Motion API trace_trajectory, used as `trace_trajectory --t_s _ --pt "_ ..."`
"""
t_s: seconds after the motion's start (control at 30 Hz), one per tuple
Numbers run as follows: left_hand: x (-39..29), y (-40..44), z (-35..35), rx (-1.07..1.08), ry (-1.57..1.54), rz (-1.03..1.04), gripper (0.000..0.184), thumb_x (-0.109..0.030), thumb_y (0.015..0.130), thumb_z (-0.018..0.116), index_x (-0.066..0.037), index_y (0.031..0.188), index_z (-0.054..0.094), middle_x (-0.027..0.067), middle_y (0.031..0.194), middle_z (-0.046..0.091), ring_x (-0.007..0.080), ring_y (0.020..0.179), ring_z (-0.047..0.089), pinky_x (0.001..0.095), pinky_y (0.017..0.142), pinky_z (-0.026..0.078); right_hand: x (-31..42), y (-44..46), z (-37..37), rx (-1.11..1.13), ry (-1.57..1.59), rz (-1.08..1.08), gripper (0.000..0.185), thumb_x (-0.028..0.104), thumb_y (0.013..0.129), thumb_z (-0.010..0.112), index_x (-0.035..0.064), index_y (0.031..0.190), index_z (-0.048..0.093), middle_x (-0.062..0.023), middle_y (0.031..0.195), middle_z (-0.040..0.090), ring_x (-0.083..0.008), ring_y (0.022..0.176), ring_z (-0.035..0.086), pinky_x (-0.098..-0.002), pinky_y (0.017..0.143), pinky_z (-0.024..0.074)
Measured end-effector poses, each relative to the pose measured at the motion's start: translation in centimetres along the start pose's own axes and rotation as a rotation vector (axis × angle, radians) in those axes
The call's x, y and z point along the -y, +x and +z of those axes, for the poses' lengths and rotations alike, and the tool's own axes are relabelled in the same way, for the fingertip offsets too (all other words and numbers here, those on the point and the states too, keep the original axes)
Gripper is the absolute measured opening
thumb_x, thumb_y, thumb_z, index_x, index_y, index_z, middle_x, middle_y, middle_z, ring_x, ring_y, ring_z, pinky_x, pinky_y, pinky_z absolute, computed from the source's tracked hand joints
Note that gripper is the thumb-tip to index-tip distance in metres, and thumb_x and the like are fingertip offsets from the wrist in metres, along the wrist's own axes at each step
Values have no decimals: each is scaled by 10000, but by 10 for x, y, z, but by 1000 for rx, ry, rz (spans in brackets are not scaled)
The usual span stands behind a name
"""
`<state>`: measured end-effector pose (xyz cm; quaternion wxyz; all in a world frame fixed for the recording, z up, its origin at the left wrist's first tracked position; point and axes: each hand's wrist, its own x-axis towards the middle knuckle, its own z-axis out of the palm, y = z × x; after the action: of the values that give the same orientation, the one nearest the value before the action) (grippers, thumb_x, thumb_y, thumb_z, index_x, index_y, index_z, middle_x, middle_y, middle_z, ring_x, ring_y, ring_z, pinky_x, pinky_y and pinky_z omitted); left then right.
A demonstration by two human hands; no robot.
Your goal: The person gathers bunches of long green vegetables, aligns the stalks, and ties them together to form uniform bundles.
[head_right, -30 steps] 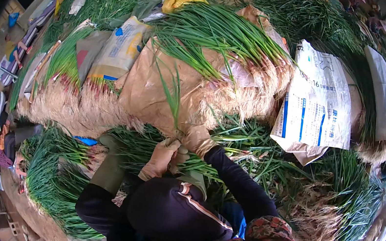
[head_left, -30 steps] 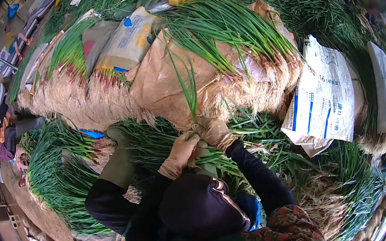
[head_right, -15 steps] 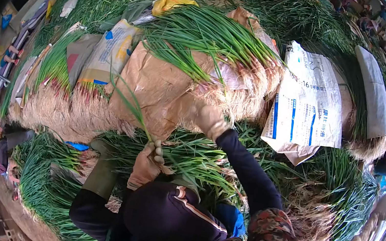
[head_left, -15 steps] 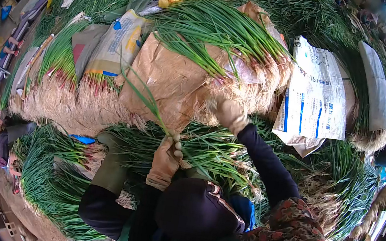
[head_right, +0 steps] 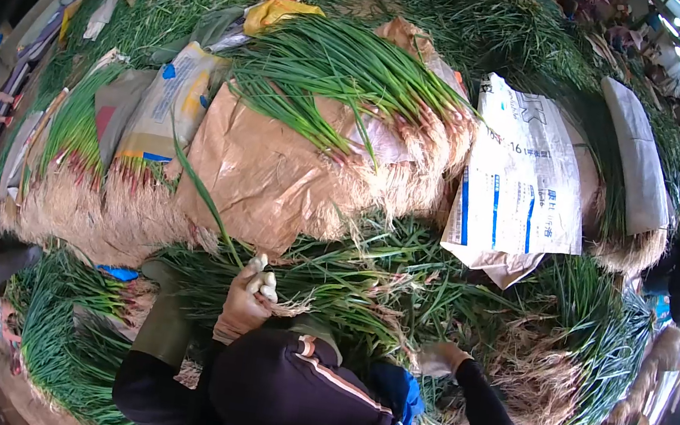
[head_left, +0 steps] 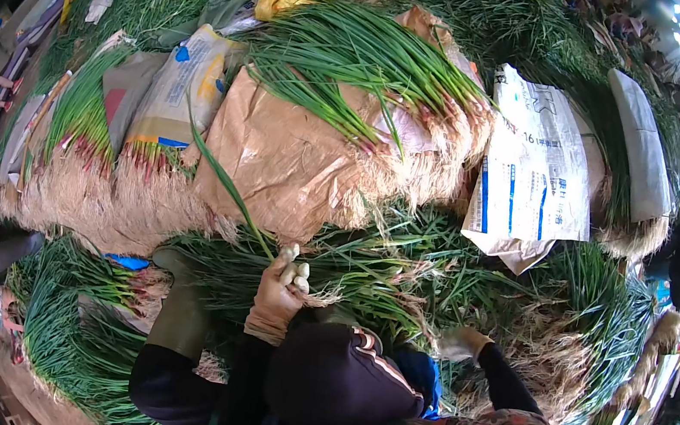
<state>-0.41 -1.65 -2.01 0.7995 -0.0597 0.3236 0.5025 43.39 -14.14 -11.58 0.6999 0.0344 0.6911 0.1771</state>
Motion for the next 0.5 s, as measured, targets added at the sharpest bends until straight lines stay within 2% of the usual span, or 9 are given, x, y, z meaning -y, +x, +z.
trace_trajectory --t_s 0.03,0.13,0.2,0.3,0.33,0.37,0.4,0.43,0.5 --pt "4 3 5 -7 49 35 144 -205 890 556 -113 994 595 -25 632 499 123 634 527 200 476 387 7 -7 18 -182 928 -76 317 280 933 402 93 1064 622 -85 1123 605 -249 1019 578 -373 879 463" --pt "8 4 22 -20 249 127 231 -204 929 484 -91 1117 558 -18 662 515 126 684 560 198 476 383 -96 -75 16 -185 1624 547 228 232 909 467 59 896 615 -76 936 640 -282 786 627 -397 714 516" --pt "8 2 43 -67 343 171 272 -211 953 443 -60 1162 530 -7 655 523 146 711 598 196 474 380 -183 -71 0 -1002 1969 648 224 249 899 524 37 906 596 -160 872 634 -278 781 629 -363 708 511" --pt "11 4 53 -31 262 162 274 -203 954 446 -52 1166 530 -9 667 528 145 742 606 199 477 380 -300 -69 -68 -1537 1717 844 235 249 910 481 97 1042 600 -136 879 645 -307 771 633 -397 693 504" --pt "10 3 56 -36 235 156 277 -200 953 450 -51 1172 529 -9 670 529 147 755 611 201 479 382 -329 -47 -83 -1555 1586 900 246 244 915 468 88 1064 587 -129 905 647 -277 768 640 -372 663 510" --pt "7 1 53 -63 243 157 290 -193 948 459 -60 1197 524 5 742 591 161 833 625 197 521 428 -354 -34 -98 -1227 1505 926 270 242 921 449 88 1116 555 -131 859 642 -251 714 636 -374 600 503" --pt "6 1 50 -63 198 160 293 -188 946 458 -63 1204 522 12 780 608 164 852 627 194 537 443 -367 5 -104 -1261 1277 1067 260 206 913 444 90 1128 534 -106 761 626 -221 650 622 -363 520 480" --pt "5 0 46 -63 150 164 297 -183 945 458 -67 1211 520 19 818 626 167 870 628 190 554 458 -378 41 -107 -1544 1528 1019 245 183 897 451 94 1106 542 -91 722 614 -204 595 607 -365 488 465" --pt "0 1 44 -35 108 165 314 -174 944 447 -72 1236 500 41 932 629 184 948 605 211 643 473 -387 52 -112 -1650 1458 1075 209 154 870 463 93 1045 560 -70 668 597 -182 526 588 -360 446 445"
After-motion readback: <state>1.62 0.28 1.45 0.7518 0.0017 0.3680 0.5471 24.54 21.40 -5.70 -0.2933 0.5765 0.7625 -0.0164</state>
